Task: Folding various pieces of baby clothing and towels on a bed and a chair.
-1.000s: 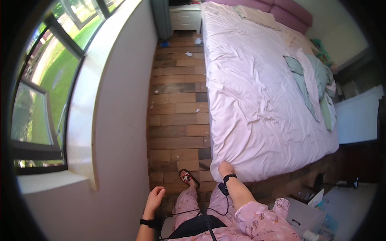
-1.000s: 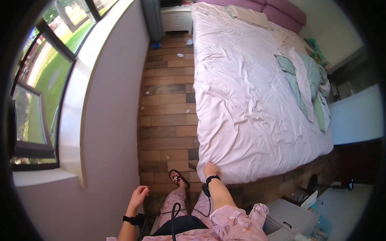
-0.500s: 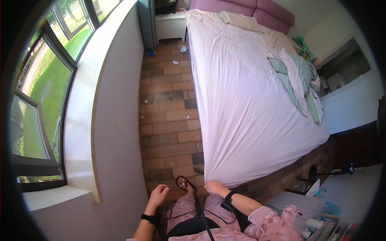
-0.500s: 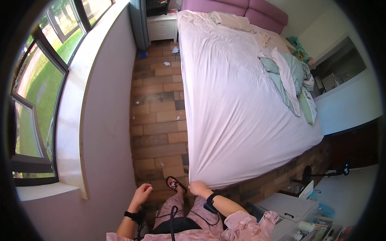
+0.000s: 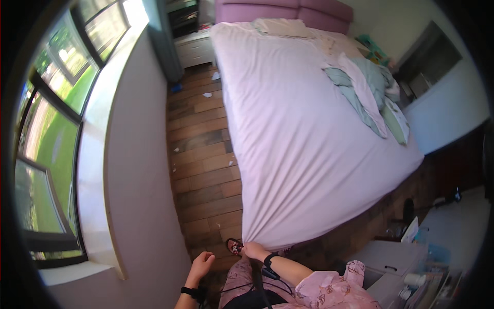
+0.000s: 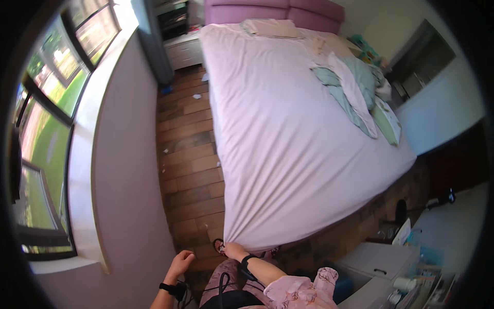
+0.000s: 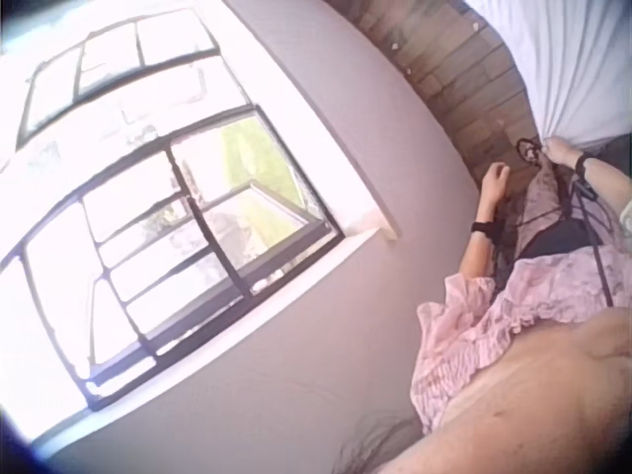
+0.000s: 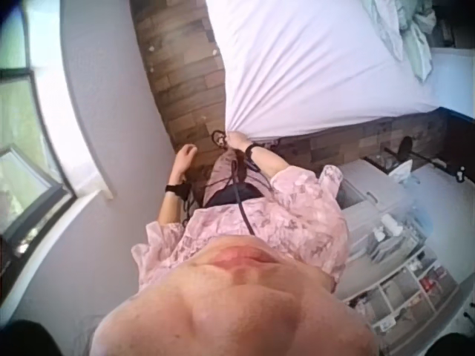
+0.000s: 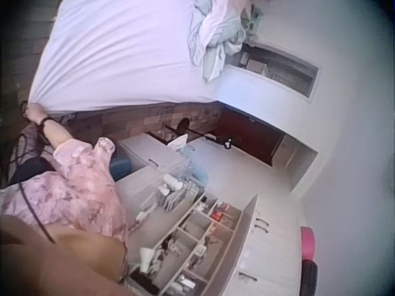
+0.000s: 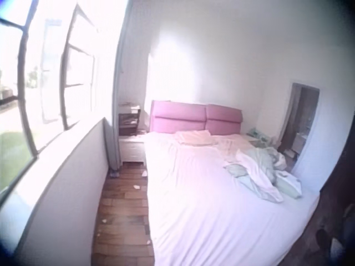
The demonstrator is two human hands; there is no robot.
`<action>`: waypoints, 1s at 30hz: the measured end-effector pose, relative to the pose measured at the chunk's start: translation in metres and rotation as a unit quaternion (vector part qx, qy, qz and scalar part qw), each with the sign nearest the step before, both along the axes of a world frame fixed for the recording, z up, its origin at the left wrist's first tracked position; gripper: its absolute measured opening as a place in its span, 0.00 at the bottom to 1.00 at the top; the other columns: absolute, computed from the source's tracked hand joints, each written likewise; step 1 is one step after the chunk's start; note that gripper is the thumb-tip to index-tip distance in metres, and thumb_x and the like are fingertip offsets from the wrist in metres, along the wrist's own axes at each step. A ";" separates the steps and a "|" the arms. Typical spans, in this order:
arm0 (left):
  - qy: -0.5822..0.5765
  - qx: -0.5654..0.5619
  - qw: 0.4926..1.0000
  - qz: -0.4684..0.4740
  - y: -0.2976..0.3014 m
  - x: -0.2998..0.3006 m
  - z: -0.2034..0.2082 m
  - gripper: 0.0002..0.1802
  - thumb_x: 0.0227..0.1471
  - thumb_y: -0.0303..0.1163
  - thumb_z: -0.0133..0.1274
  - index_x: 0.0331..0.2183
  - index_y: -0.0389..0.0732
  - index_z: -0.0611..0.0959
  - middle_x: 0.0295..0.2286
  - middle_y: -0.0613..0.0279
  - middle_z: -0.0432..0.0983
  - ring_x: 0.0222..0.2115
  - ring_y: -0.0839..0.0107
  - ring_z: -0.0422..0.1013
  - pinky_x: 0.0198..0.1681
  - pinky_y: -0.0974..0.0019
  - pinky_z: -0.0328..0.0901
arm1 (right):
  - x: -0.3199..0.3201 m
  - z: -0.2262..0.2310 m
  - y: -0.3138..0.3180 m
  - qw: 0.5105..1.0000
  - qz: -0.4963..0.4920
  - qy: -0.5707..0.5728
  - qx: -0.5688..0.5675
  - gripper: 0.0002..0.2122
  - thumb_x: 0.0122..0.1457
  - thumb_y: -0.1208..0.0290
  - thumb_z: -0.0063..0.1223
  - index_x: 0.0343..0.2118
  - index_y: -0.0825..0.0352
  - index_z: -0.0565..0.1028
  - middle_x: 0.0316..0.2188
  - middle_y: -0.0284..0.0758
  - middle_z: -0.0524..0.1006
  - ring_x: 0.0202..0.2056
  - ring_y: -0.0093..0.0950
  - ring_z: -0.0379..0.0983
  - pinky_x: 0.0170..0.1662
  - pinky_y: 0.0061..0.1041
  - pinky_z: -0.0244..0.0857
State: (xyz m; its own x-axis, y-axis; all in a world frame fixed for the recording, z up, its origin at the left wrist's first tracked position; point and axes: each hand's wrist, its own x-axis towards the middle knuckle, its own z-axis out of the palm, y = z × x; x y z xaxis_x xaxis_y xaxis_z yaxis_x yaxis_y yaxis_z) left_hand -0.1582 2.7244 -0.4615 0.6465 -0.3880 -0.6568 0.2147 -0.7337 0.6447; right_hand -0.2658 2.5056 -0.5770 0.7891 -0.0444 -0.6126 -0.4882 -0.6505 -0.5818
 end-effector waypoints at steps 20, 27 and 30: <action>0.081 0.051 0.995 -0.022 -0.244 -0.072 -0.173 0.24 0.39 0.46 0.54 0.21 0.29 0.78 0.15 0.54 0.73 0.20 0.64 0.72 0.29 0.66 0.66 | -0.171 -0.007 -0.236 0.640 -0.704 0.112 0.288 0.23 0.47 0.48 0.52 0.38 0.62 0.68 0.31 0.37 0.71 0.31 0.31 0.70 0.32 0.30 0.64; -0.173 0.060 0.976 0.120 -0.250 -0.093 -0.167 0.23 0.41 0.47 0.53 0.27 0.33 0.78 0.20 0.53 0.74 0.24 0.60 0.72 0.31 0.63 0.66 | -0.184 -0.023 -0.242 0.751 -0.624 0.127 0.173 0.13 0.52 0.59 0.50 0.19 0.63 0.69 0.12 0.29 0.68 0.14 0.24 0.67 0.16 0.22 0.58; -0.022 -0.071 0.990 0.123 -0.228 -0.084 -0.206 0.25 0.40 0.49 0.53 0.28 0.33 0.78 0.24 0.49 0.75 0.30 0.60 0.72 0.35 0.63 0.65 | -0.184 -0.008 -0.231 0.781 -0.582 0.147 0.172 0.13 0.52 0.59 0.50 0.18 0.63 0.68 0.12 0.29 0.68 0.13 0.23 0.66 0.15 0.21 0.56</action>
State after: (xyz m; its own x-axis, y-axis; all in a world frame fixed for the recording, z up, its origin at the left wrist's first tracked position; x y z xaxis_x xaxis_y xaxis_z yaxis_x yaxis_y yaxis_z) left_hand -0.2424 2.4966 -0.6672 0.7593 -0.3013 -0.5767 0.3461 -0.5636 0.7501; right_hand -0.4495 2.2748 -0.5852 0.1591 -0.4193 -0.8938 -0.7776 0.5046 -0.3751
